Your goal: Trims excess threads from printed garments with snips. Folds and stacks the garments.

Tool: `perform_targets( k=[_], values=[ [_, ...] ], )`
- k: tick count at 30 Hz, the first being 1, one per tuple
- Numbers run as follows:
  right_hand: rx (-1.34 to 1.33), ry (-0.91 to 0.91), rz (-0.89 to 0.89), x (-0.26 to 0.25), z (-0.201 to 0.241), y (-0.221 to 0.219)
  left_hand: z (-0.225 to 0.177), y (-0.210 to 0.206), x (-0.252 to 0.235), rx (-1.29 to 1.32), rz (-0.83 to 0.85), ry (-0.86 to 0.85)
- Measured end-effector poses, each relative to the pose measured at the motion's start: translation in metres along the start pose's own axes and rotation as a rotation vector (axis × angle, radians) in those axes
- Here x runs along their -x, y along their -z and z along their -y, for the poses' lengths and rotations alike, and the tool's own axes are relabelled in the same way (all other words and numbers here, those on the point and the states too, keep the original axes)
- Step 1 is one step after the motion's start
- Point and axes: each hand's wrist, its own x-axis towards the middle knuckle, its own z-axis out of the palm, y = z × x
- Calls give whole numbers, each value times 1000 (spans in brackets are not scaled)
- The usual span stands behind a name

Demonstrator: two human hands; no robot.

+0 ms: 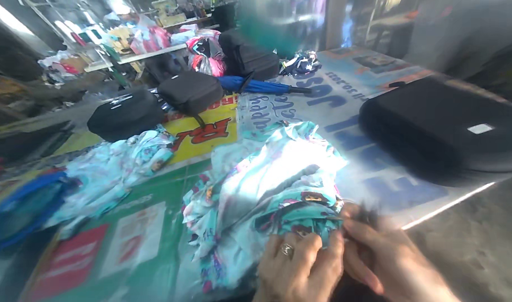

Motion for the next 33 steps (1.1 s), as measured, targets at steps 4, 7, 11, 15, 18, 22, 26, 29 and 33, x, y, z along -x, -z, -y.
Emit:
perform_targets(
  k=[4, 7, 11, 15, 18, 22, 26, 29, 33],
  values=[
    [78, -21, 22, 4, 1, 4, -1, 1, 11, 193, -3, 55],
    [137, -25, 39, 6, 1, 6, -2, 3, 20, 329, 23, 128],
    [257, 30, 47, 7, 1, 8, -5, 4, 25, 436, 35, 208],
    [315, 64, 61, 8, 3, 11, -10, 11, 26, 473, 41, 217],
    [281, 44, 118, 8, 4, 15, -17, 15, 30, 487, 58, 232],
    [826, 221, 130, 13, 5, 12, -29, 20, 40, 456, 75, 168],
    [1412, 384, 104, 26, 13, 15, -26, 27, 45, 393, 47, 170],
    [1507, 512, 211, 31, 17, 20, -24, 28, 47, 384, 10, 216],
    [1650, 714, 222, 31, 6, 18, -25, 28, 46, 411, 3, 236]
  ],
)
